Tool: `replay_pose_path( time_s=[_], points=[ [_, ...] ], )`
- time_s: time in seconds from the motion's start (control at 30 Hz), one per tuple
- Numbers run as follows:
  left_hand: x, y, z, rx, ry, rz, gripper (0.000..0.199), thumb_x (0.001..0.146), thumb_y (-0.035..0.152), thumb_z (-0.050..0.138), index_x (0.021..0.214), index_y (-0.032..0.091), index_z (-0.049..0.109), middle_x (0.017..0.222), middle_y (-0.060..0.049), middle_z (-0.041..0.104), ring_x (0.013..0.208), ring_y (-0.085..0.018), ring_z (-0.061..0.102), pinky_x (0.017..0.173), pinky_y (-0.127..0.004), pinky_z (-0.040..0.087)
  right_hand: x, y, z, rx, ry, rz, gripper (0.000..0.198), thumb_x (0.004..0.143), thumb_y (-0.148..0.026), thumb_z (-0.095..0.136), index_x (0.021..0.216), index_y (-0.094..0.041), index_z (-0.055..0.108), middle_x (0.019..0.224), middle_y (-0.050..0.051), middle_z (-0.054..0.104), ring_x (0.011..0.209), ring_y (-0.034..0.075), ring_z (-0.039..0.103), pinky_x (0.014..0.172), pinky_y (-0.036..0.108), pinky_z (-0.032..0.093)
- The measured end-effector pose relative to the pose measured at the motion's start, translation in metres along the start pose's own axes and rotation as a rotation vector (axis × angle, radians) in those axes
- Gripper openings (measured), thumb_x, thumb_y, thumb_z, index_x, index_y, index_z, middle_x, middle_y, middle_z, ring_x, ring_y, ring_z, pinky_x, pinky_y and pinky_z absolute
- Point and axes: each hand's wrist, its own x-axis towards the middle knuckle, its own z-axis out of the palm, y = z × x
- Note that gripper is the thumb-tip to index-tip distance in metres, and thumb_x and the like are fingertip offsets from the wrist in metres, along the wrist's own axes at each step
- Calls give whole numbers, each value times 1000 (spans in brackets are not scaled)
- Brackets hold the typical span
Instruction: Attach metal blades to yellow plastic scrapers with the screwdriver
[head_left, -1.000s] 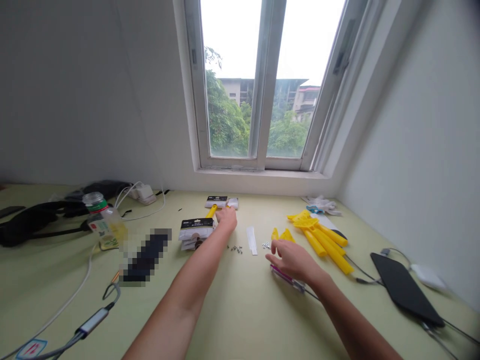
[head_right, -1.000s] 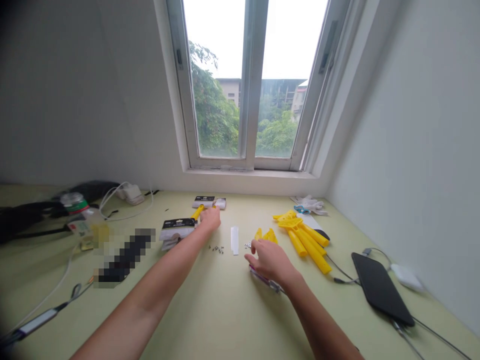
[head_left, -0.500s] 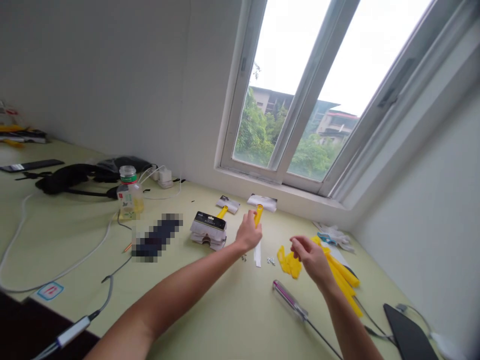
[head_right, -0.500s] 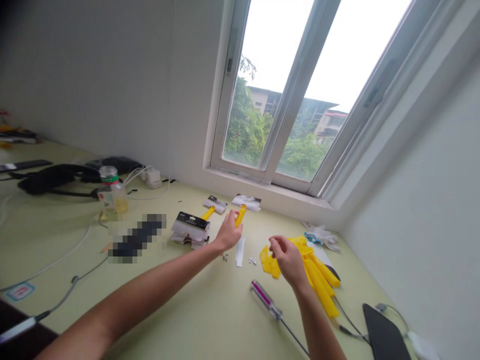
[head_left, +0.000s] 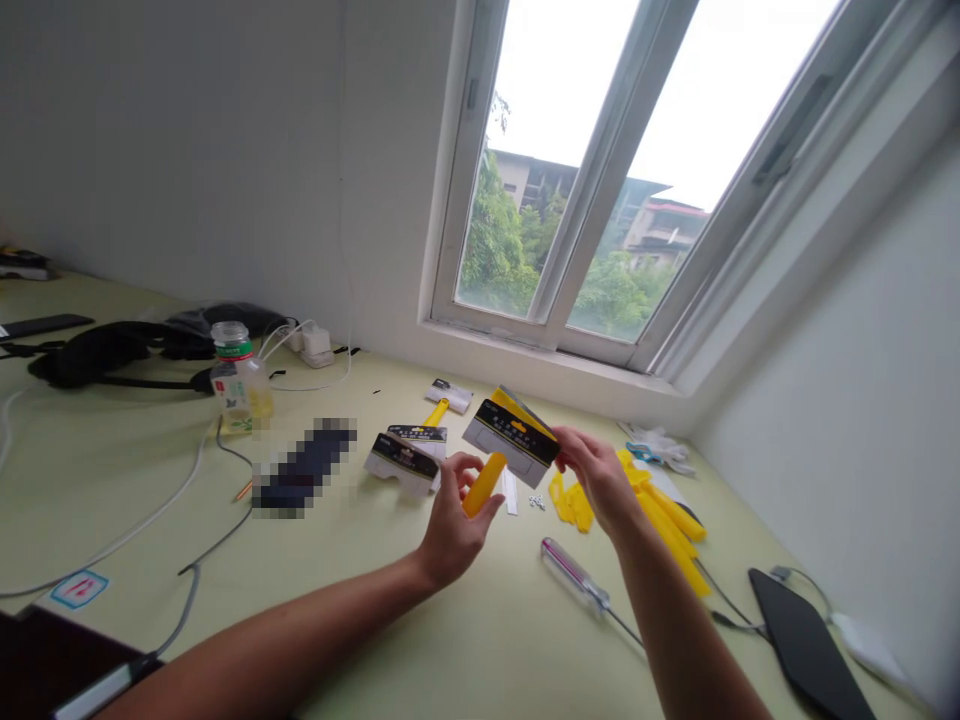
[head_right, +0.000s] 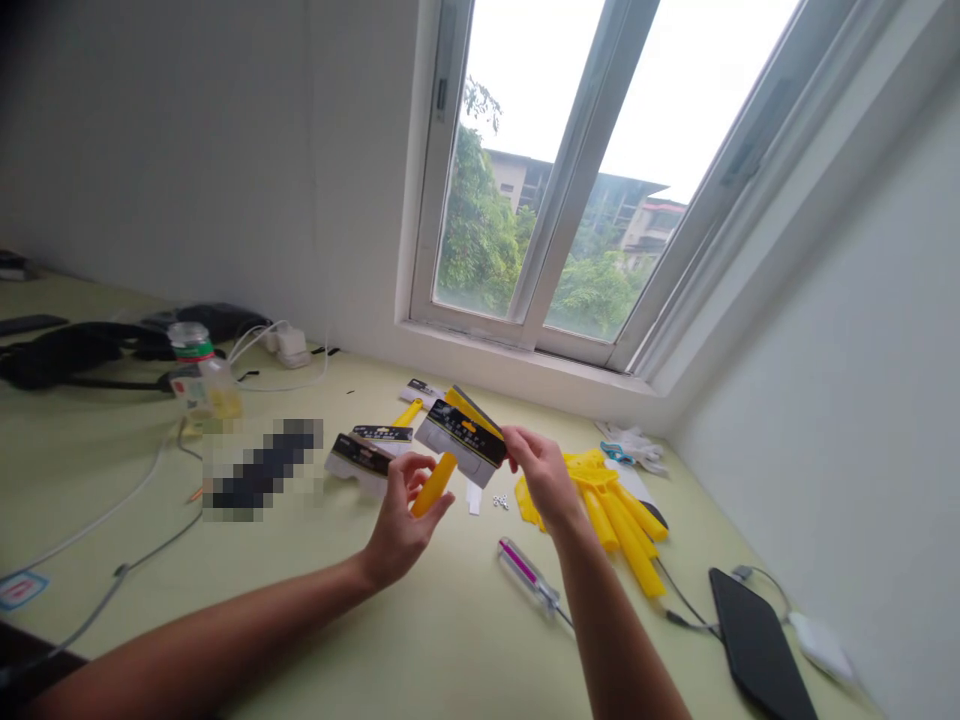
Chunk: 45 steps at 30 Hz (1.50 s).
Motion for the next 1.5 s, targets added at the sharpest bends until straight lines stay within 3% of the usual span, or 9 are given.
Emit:
replay_pose_path(
  time_s=[0.13, 0.3, 0.47, 0.57, 0.87, 1.0, 1.13, 1.23, 1.5],
  points=[
    [-2, -1, -2, -12, -18, 11, 56, 81, 24, 69, 123, 30, 32, 114, -4, 50, 87, -14, 56, 78, -32, 47, 4, 4, -7, 5, -40, 60, 36, 81, -51, 63, 83, -16, 71, 64, 1, 62, 54, 11, 49, 52, 25, 40],
    [4, 13, -14, -77, -11, -9, 59, 88, 30, 62, 134, 31, 26, 133, -10, 41, 92, -15, 56, 70, -28, 49, 7, 6, -5, 81, -31, 153, 36, 75, -50, 70, 84, -15, 74, 68, 3, 68, 58, 13, 57, 56, 26, 46],
    [23, 25, -30, -71, -36, 93, 16, 90, 28, 59, 105, 22, 58, 116, -7, 56, 95, -16, 58, 77, -28, 49, 2, -3, 0, 103, -34, 190, 35, 72, -48, 72, 82, -14, 74, 72, 5, 71, 65, 16, 63, 62, 28, 51],
    [28, 26, -34, -136, -79, 77, 10, 88, 24, 61, 95, 21, 55, 93, -3, 62, 85, -15, 60, 76, -28, 49, 0, -9, -1, 129, -53, 212, 31, 72, -45, 72, 75, -14, 73, 69, 4, 70, 63, 14, 63, 59, 25, 51],
    [6, 44, -49, 17, -538, 118, 40, 85, 19, 63, 122, 25, 49, 86, -2, 66, 75, -16, 62, 77, -32, 53, -2, -22, -28, 219, 133, 185, 29, 68, -37, 78, 77, -10, 73, 65, 10, 73, 52, 15, 66, 53, 25, 56],
    [4, 38, -74, 110, -459, 113, 46, 84, 21, 64, 129, 28, 54, 98, -6, 67, 84, -19, 64, 83, -36, 54, -1, -25, -51, 311, 444, -36, 20, 73, -31, 75, 79, -12, 72, 65, 6, 73, 50, 14, 67, 53, 25, 59],
    [40, 20, -110, 197, -273, -21, 27, 83, 32, 66, 107, 19, 69, 102, -9, 68, 93, -21, 65, 86, -35, 54, 3, -22, -73, 364, 687, -164, 11, 76, -26, 72, 76, -15, 70, 62, 3, 72, 48, 13, 66, 51, 24, 59],
    [73, -1, -134, 230, -60, -108, 36, 74, 40, 74, 100, 15, 70, 98, -8, 68, 84, -19, 67, 80, -32, 55, 6, -17, -79, 367, 707, -159, 10, 77, -25, 71, 74, -15, 70, 61, 3, 72, 47, 14, 66, 50, 24, 59],
    [89, -42, -162, 597, -160, -165, 40, 69, 52, 73, 88, 17, 73, 100, -6, 63, 65, -13, 61, 59, -25, 50, 8, -11, -66, 318, 627, -157, 12, 77, -26, 71, 78, -14, 71, 62, 4, 72, 48, 13, 66, 53, 23, 59]
  ],
)
